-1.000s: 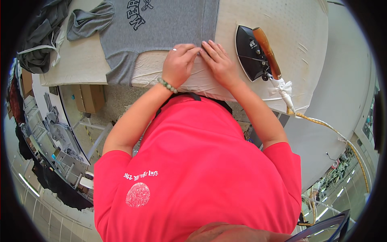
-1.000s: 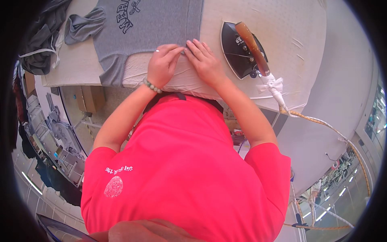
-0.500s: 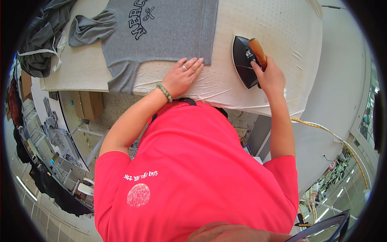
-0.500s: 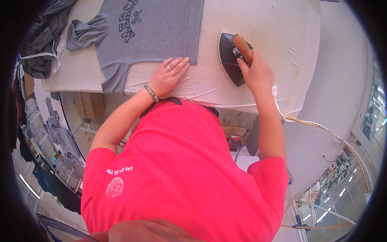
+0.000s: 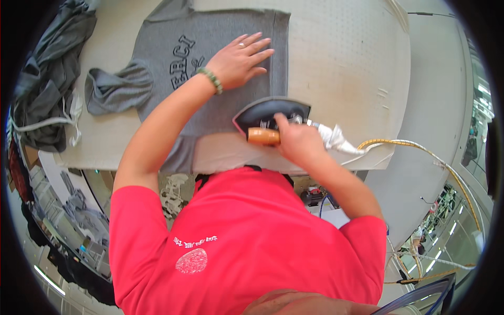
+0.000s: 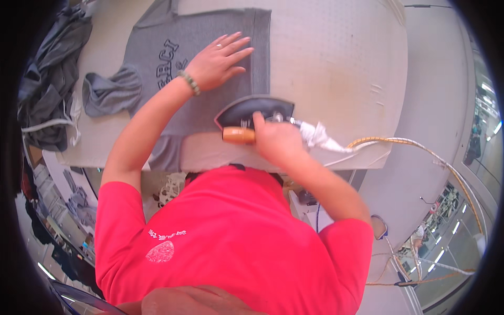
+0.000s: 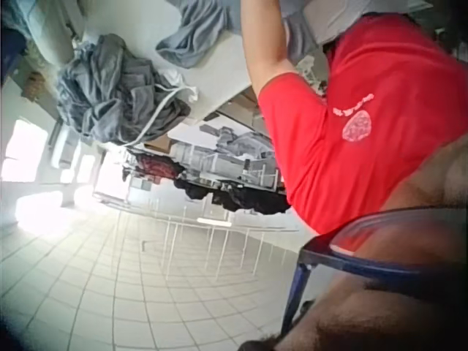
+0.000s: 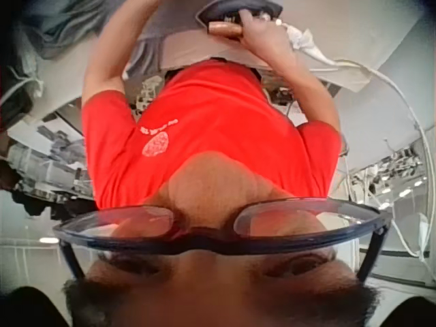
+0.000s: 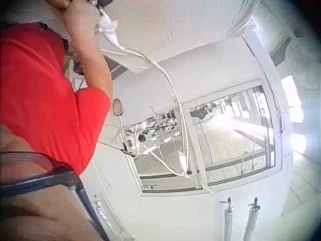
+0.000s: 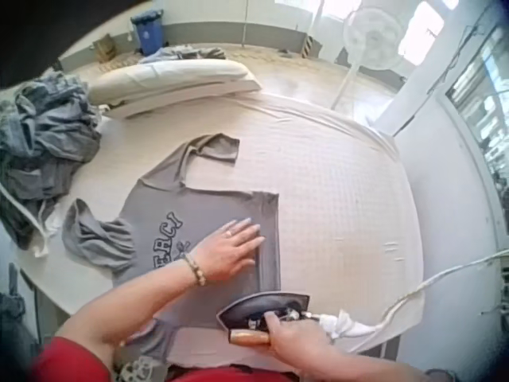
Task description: Ironing and smoothing out wrinkles from grey garments on a workbench using an industrial iron.
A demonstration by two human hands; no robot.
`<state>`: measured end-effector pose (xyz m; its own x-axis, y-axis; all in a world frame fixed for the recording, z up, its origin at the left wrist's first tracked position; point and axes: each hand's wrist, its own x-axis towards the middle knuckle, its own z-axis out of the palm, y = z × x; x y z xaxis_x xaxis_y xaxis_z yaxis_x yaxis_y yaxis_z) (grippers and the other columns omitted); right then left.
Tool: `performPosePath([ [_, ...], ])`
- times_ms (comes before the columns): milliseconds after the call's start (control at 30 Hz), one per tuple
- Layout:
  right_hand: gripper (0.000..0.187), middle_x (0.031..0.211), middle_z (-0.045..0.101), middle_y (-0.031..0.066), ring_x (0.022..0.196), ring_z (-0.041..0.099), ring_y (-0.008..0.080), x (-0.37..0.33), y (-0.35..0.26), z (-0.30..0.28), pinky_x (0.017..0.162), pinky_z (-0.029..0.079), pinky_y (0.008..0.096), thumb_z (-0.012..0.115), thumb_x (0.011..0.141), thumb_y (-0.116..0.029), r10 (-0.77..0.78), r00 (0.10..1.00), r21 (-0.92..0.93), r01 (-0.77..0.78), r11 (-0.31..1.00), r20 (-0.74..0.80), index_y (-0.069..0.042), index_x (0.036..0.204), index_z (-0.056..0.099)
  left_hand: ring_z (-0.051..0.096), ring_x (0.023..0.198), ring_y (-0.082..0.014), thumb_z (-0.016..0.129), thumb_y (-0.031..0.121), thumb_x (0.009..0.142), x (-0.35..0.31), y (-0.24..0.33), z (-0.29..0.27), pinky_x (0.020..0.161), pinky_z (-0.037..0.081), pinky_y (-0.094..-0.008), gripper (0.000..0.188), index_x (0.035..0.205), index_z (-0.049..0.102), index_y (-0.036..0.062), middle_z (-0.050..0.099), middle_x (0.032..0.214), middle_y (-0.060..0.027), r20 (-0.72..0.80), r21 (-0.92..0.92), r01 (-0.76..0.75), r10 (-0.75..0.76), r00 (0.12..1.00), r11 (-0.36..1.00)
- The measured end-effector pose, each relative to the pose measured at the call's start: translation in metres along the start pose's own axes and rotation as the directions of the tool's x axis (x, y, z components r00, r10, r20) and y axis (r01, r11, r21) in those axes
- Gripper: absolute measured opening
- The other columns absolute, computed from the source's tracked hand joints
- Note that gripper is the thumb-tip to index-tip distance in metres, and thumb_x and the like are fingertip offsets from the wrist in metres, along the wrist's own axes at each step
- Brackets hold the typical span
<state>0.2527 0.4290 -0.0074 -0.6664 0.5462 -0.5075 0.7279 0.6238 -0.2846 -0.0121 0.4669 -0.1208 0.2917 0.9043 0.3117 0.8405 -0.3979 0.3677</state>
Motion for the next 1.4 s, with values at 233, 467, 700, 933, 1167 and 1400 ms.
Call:
performPosePath([
  [233,0.057,0.075,0.070,0.0124,0.066,0.072,0.0296,0.015,0.006,0.004,0.059,0.057,0.0423,0.081,0.073,-0.019,0.011,0.975,0.009,-0.009,1.000,-0.223,-0.005,0.125,0.063,0.052,0.141,-0.0306,0.057,0.032,0.105,0.074,-0.059,0.036,0.120,0.038,-0.0424,0.045,0.144,0.060,0.0108,0.060,0.147,-0.0119,-0.047,-0.111,-0.067,0.062,0.997,0.992],
  [467,0.050,0.082,0.073,0.0178,0.076,0.074,0.0344,0.130,0.017,-0.080,0.065,0.059,0.0461,0.078,0.080,-0.023,0.189,0.970,-0.105,-0.207,0.973,-0.154,-0.009,0.125,0.063,0.060,0.130,-0.0291,0.062,0.024,0.103,0.079,-0.099,-0.003,0.110,0.047,-0.0397,0.040,0.140,0.063,0.0092,0.065,0.139,-0.0131,0.229,-0.743,0.313,-0.215,0.950,0.592],
  [700,0.030,0.090,0.074,0.0182,0.085,0.072,0.0404,0.192,0.089,-0.134,0.076,0.058,0.0490,0.075,0.088,-0.027,0.146,0.937,-0.017,-0.160,0.987,-0.316,-0.012,0.114,0.070,0.066,0.106,-0.0290,0.075,0.021,0.090,0.003,-0.192,-0.073,0.094,0.051,-0.0390,0.021,0.108,0.070,0.0105,0.069,0.110,-0.0068,-0.208,0.176,0.106,-0.068,0.976,0.979],
  [933,0.031,0.086,0.074,0.0155,0.083,0.071,0.0393,0.244,0.021,-0.141,0.074,0.057,0.0490,0.075,0.088,-0.030,-0.155,0.976,-0.192,0.125,0.973,-0.153,-0.012,0.112,0.069,0.066,0.106,-0.0293,0.072,0.015,0.092,-0.017,-0.210,-0.071,0.094,0.052,-0.0391,0.015,0.105,0.070,0.0075,0.068,0.112,-0.0062,-0.312,-0.012,0.200,-0.193,0.930,0.980],
  [1167,0.032,0.085,0.073,0.0176,0.083,0.071,0.0407,0.273,-0.049,-0.137,0.072,0.056,0.0507,0.074,0.090,-0.033,-0.129,0.987,-0.165,0.112,0.980,-0.092,-0.006,0.104,0.065,0.066,0.108,-0.0302,0.070,0.011,0.093,-0.023,-0.216,-0.070,0.094,0.052,-0.0394,0.013,0.106,0.071,0.0066,0.070,0.114,-0.0076,-0.343,-0.106,0.217,-0.241,0.908,0.970],
  [1400,0.041,0.079,0.070,0.0161,0.069,0.068,0.0325,0.209,0.052,-0.137,0.065,0.054,0.0452,0.074,0.094,-0.036,0.343,0.902,0.207,-0.295,0.933,-0.264,0.002,0.105,0.064,0.064,0.114,-0.0307,0.066,0.010,0.097,-0.016,-0.216,-0.079,0.099,0.050,-0.0386,0.015,0.111,0.071,0.0041,0.069,0.122,-0.0113,-0.282,-0.105,0.223,-0.244,0.928,0.969],
])
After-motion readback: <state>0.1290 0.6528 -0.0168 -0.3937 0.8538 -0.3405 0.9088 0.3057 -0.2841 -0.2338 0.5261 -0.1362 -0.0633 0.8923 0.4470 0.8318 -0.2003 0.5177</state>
